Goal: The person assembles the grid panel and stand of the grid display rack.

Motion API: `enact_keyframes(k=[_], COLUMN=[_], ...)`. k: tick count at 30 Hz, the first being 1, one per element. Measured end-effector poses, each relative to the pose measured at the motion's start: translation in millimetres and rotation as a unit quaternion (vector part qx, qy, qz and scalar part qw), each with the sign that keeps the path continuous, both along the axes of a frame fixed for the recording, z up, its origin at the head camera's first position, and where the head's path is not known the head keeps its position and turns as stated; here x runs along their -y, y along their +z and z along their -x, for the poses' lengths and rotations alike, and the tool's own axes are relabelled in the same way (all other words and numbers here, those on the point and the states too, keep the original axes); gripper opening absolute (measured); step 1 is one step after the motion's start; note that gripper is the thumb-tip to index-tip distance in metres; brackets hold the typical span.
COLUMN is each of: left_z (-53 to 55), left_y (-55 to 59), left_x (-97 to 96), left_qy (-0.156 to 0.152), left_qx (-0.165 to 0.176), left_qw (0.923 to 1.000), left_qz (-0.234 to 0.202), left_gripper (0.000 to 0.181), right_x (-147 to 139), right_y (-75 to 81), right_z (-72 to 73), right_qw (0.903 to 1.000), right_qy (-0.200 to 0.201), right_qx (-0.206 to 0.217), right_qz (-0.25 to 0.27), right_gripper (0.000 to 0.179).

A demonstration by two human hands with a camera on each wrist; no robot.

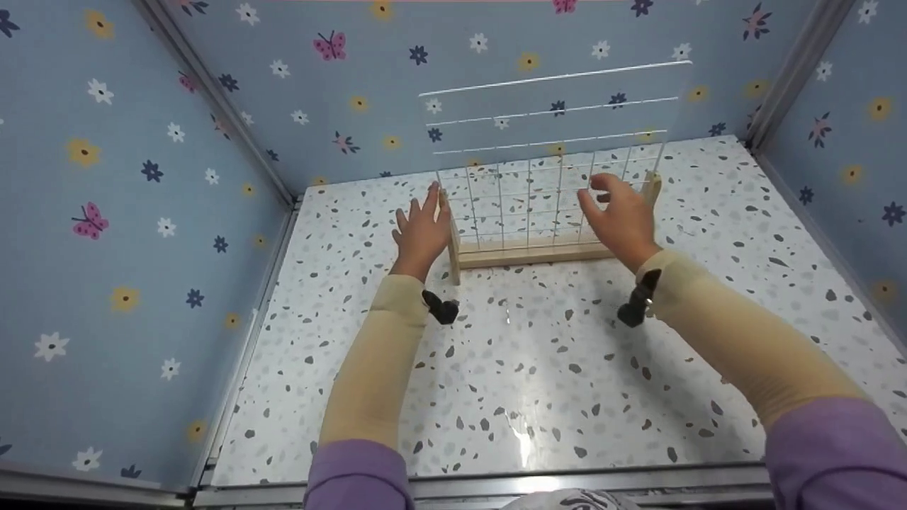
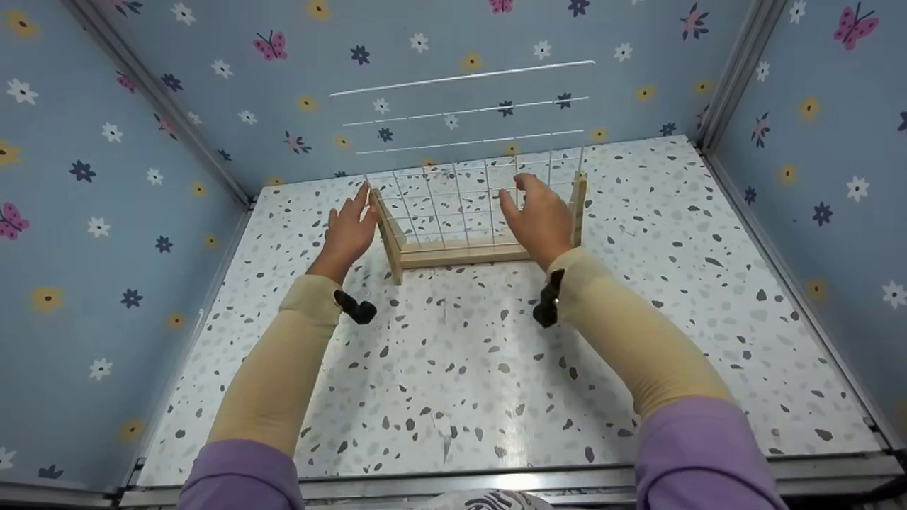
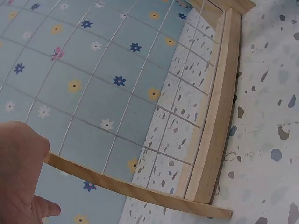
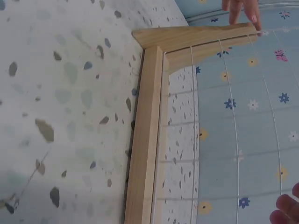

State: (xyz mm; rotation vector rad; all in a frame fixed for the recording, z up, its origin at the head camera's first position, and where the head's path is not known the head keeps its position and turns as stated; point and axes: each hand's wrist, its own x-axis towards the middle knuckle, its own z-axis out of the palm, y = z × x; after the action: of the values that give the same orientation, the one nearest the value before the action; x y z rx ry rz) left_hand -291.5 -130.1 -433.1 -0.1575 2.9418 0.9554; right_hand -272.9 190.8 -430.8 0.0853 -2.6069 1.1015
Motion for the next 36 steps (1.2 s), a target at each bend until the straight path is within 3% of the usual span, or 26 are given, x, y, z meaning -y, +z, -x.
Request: enact_keyframes(k=[5, 9, 14, 20, 27, 36], left_z=[-7.7, -11.2, -11.7, -10.5, -10.2, -9.7], left_y=[4.1, 4.6, 1.6, -1.4, 1.5, 2.3], left_x=[4.2, 5.4, 4.0, 1.7, -0.3, -6.8], left_qy=[-0.007, -0.008, -0.004, -0.004, -0.005, 0.0], left_qx=[-0.015, -0.011, -0.005, -0.011, -0.02, -0.02], left_qw=[0.9991, 0.9986, 0.9981, 0.9962, 0.994, 0.991], left_qz=[0.039, 0.051, 0.061, 0.087, 0.107, 0.132], left_gripper=[0.059, 0.059, 0.059, 0.063, 0.067, 0.073], right_x=[-35, -57, -76, -85, -86, -87], right_y=[0.2, 3.6, 1.1, -12.4, -18.7, -16.5], right_z=[-5.6, -5.2, -1.6, 1.4, 6.2, 7.7], right_qw=[0.9947, 0.9899, 0.99, 0.9898, 0.9754, 0.9779], right_qy=[-0.033, -0.074, -0.107, -0.074, -0.065, -0.046], right_qx=[-0.096, -0.12, -0.087, -0.008, -0.056, 0.017], right_qz=[-0.013, -0.015, -0.031, -0.121, -0.203, -0.203], right_gripper=[0.036, 0.038, 0.041, 0.053, 0.052, 0.071])
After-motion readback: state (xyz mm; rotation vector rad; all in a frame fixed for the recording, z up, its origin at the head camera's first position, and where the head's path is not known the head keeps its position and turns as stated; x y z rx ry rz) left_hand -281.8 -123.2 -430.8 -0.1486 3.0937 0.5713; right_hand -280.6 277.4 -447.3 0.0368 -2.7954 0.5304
